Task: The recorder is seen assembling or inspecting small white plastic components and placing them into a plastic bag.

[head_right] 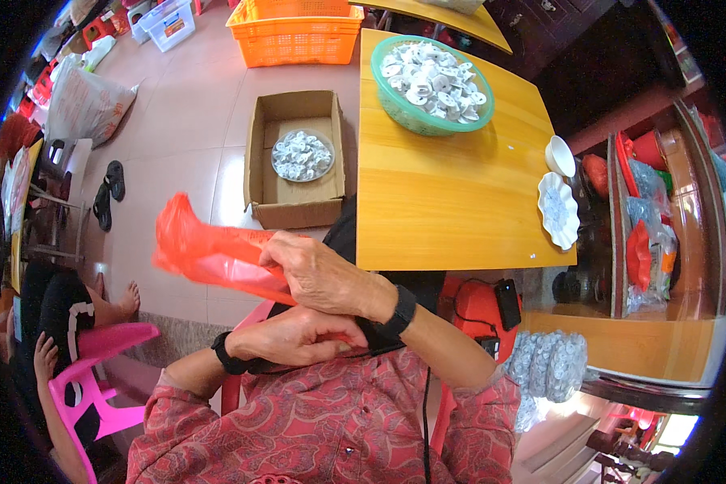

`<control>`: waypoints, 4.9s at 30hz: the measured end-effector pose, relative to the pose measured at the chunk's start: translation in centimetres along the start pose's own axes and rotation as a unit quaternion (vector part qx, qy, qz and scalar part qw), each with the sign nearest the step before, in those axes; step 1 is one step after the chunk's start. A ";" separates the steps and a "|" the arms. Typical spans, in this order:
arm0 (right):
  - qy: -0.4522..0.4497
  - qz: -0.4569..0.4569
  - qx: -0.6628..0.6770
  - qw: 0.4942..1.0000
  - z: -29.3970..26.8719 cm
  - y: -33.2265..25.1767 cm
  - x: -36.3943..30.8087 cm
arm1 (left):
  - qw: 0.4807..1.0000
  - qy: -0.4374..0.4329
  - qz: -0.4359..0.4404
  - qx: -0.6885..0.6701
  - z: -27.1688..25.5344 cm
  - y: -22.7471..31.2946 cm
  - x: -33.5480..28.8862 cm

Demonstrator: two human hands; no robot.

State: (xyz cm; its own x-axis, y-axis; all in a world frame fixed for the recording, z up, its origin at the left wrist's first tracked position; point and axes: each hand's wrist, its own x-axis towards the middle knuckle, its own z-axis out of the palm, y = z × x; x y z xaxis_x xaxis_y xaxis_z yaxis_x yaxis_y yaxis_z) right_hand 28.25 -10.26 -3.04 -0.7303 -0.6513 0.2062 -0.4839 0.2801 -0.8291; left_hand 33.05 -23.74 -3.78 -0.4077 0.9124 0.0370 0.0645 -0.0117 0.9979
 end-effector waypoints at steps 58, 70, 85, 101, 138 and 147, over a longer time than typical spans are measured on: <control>0.300 0.241 0.049 0.922 1.1 4.2 -3.3 | 0.906 0.219 -0.251 0.260 -7.1 -5.1 -3.5; 0.316 0.241 0.099 0.912 0.3 4.0 -3.3 | 0.925 0.299 -0.161 0.170 -6.7 -8.1 -3.2; 0.317 0.142 0.026 0.937 -0.3 3.4 -3.2 | 0.921 0.340 0.087 -0.167 -6.9 -0.1 -4.0; 0.121 0.064 -0.003 0.991 -0.1 1.9 -2.7 | 0.939 0.308 0.109 -0.105 -7.1 -0.4 -2.1; 0.395 0.126 -0.341 0.844 -7.8 -9.8 -12.2 | 0.921 0.321 -0.208 -0.074 -7.1 -5.1 1.0; 0.070 0.121 -0.503 0.853 0.7 -3.8 -8.5 | 0.925 0.310 -0.211 -0.065 -6.9 -5.0 0.8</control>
State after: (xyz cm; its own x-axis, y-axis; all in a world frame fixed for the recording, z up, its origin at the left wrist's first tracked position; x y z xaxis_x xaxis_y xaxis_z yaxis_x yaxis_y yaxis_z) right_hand 36.64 -6.26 -1.97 -0.8835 -0.4180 0.2115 -0.4285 0.9035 -0.0042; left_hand 26.14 -25.76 -8.38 -0.8180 0.4373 -0.3738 -0.3138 0.2053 0.9270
